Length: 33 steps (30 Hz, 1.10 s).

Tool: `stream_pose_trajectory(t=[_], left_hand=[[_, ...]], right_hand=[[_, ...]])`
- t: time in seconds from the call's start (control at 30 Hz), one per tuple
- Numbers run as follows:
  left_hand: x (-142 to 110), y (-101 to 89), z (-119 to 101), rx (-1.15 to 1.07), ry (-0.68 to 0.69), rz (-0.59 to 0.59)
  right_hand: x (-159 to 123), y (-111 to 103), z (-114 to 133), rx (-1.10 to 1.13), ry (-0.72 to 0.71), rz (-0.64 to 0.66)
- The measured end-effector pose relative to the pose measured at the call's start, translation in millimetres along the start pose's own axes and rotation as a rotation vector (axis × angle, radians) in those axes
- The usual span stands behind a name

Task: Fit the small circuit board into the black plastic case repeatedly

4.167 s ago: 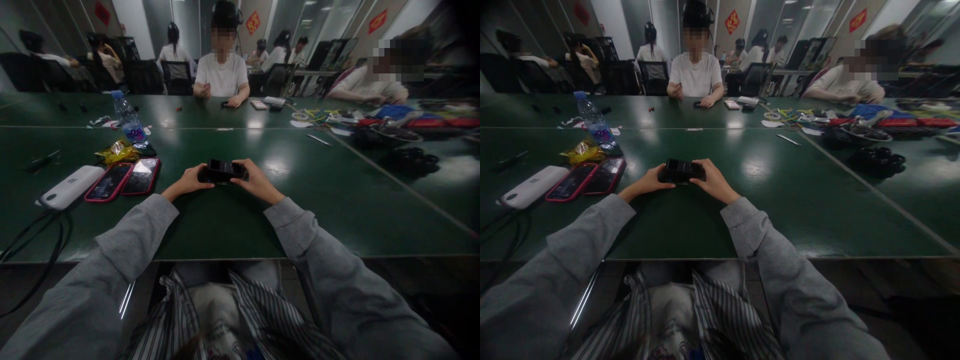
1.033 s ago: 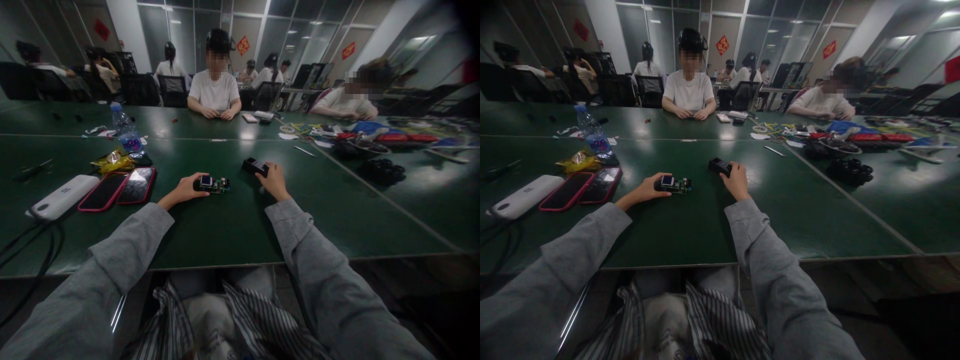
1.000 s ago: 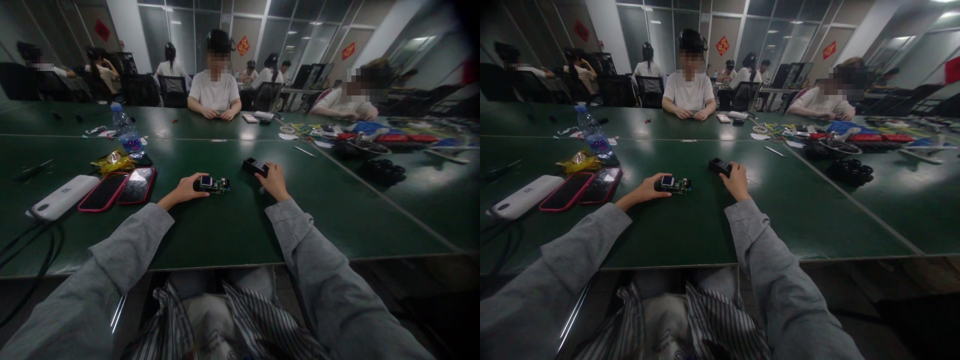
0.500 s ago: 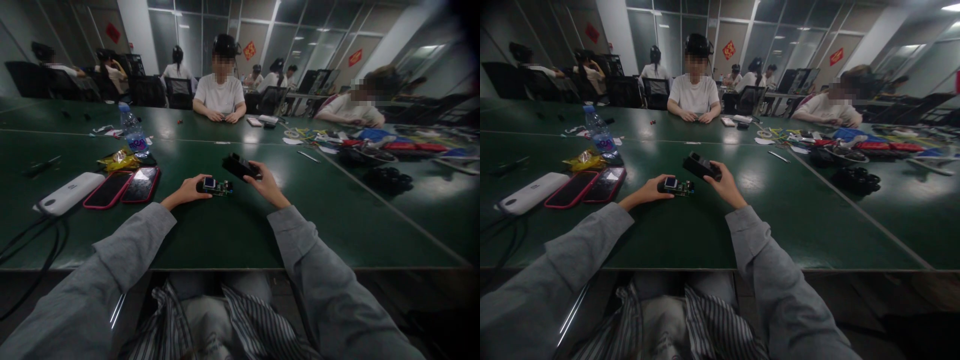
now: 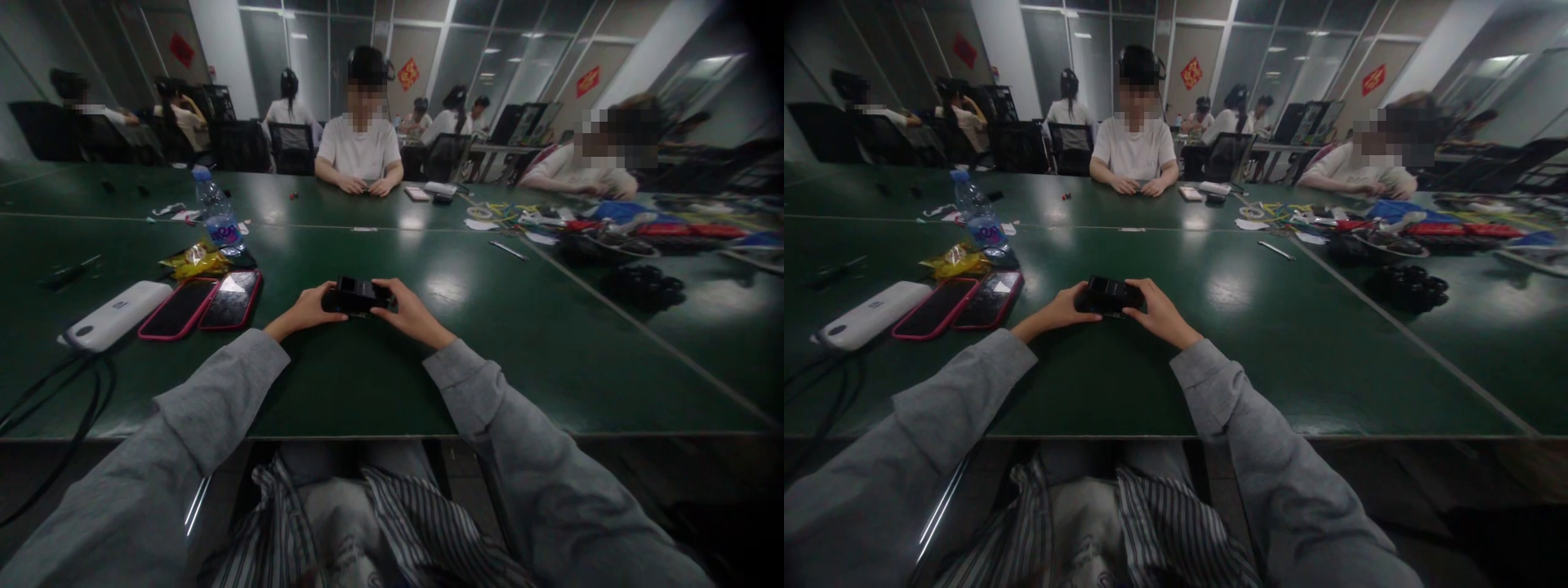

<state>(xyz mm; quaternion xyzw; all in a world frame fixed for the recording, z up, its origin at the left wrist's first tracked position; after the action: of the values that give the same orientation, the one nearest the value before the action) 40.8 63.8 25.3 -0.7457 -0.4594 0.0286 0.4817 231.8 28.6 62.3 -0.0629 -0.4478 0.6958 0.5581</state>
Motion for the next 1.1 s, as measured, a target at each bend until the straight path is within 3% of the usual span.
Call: stream_pose_trajectory(t=[0.37,0.63,0.87,1.1], left_hand=[[-0.5,0.1,-1.0,-0.026,0.008,0.0],[-0.3,-2.0,-4.1,-0.04,-0.015,0.001],[-0.1,-2.1,-8.2,-0.087,0.046,-0.008],[0.3,-2.3,-9.6,-0.097,0.079,-0.006]], right_hand=[[-0.8,1.1,-4.1,0.017,0.023,0.015],[-2.8,-1.9,8.9,-0.064,0.003,-0.002],[-4.4,14.1,-0.4,-0.095,-0.002,0.101],[-1.3,15.3,-5.0,-0.061,0.006,0.115]])
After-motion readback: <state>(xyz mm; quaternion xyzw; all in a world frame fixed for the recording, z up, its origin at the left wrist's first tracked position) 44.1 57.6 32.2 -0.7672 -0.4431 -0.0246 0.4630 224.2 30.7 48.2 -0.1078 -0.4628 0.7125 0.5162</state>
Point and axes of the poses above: each hand's wrist, its own x-axis towards the middle knuckle, its own y-axis out of the palm, z = x × y, the point moved 8 cm from there along x, towards the middle knuckle, and after that the axes turned 12 degrees about y, right-handed, at the moved point
